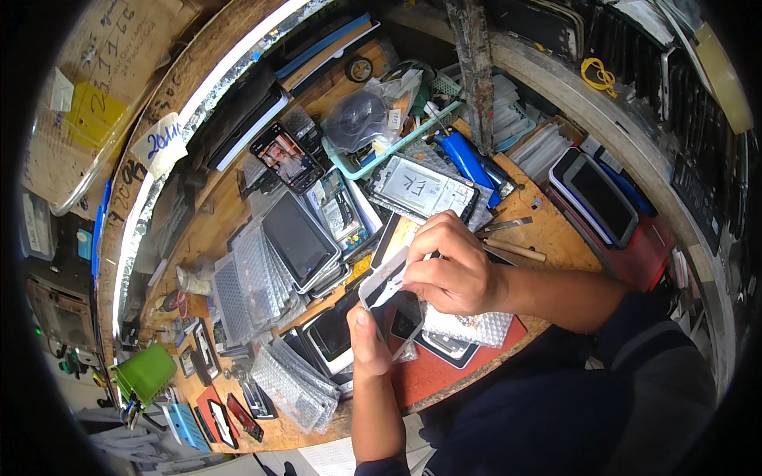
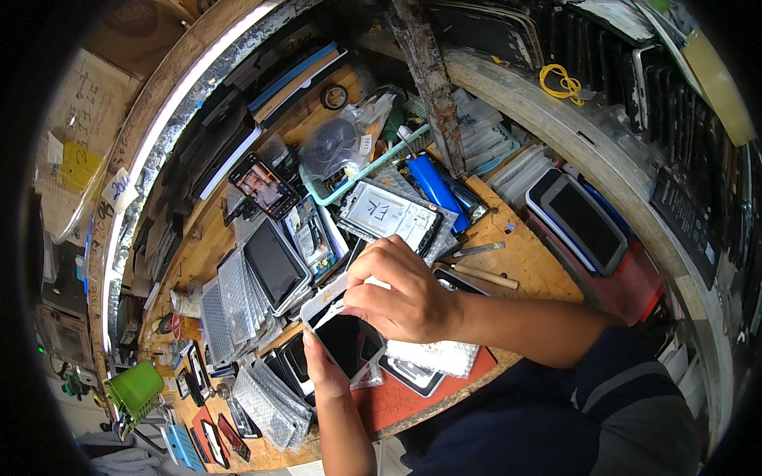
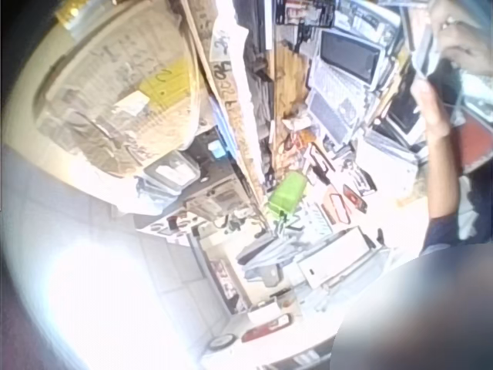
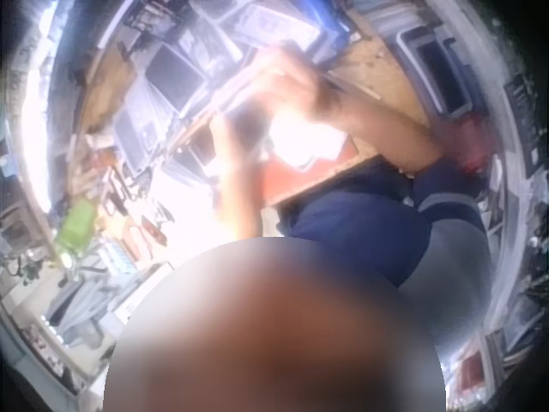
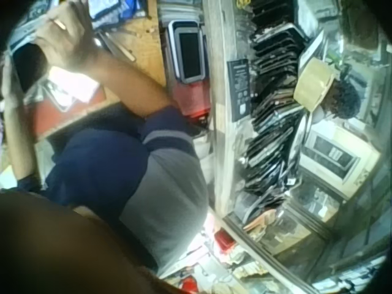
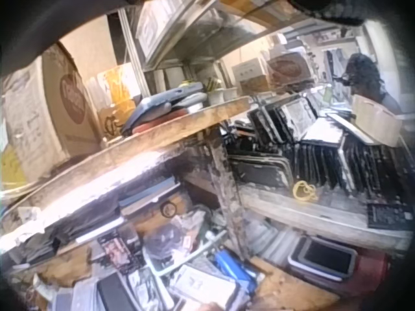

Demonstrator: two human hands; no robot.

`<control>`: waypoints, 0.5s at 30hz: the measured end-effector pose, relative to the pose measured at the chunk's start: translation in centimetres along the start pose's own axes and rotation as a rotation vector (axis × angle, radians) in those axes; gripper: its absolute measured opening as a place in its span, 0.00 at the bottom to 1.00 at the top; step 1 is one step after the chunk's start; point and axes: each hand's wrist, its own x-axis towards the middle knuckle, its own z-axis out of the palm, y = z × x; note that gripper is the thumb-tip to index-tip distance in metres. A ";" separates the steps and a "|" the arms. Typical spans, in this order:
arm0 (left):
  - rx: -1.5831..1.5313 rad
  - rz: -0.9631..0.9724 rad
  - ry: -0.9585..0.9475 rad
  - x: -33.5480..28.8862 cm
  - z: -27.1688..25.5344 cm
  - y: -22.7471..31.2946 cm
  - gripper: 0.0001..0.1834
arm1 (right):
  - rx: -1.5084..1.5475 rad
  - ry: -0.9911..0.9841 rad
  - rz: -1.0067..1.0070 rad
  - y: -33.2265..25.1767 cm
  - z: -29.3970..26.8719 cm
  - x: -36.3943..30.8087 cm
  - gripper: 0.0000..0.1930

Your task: The person picks up and inspects several smartphones and electronic components on a cluttered workbench, turning them over to view both sides and handling bubble-wrapped items. The person places some items back on the table and reaches for more from a shelf.

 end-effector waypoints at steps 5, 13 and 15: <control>-0.023 -0.105 -0.034 0.1 0.2 0.9 0.46 | 0.117 0.049 0.166 -0.1 0.0 0.5 0.18; -0.199 -0.230 0.074 0.9 1.1 0.7 0.38 | 0.796 -0.223 0.920 1.2 0.0 0.1 0.12; -0.090 -0.189 0.178 1.0 1.0 0.8 0.29 | 0.819 -0.155 0.878 1.8 0.5 -0.3 0.13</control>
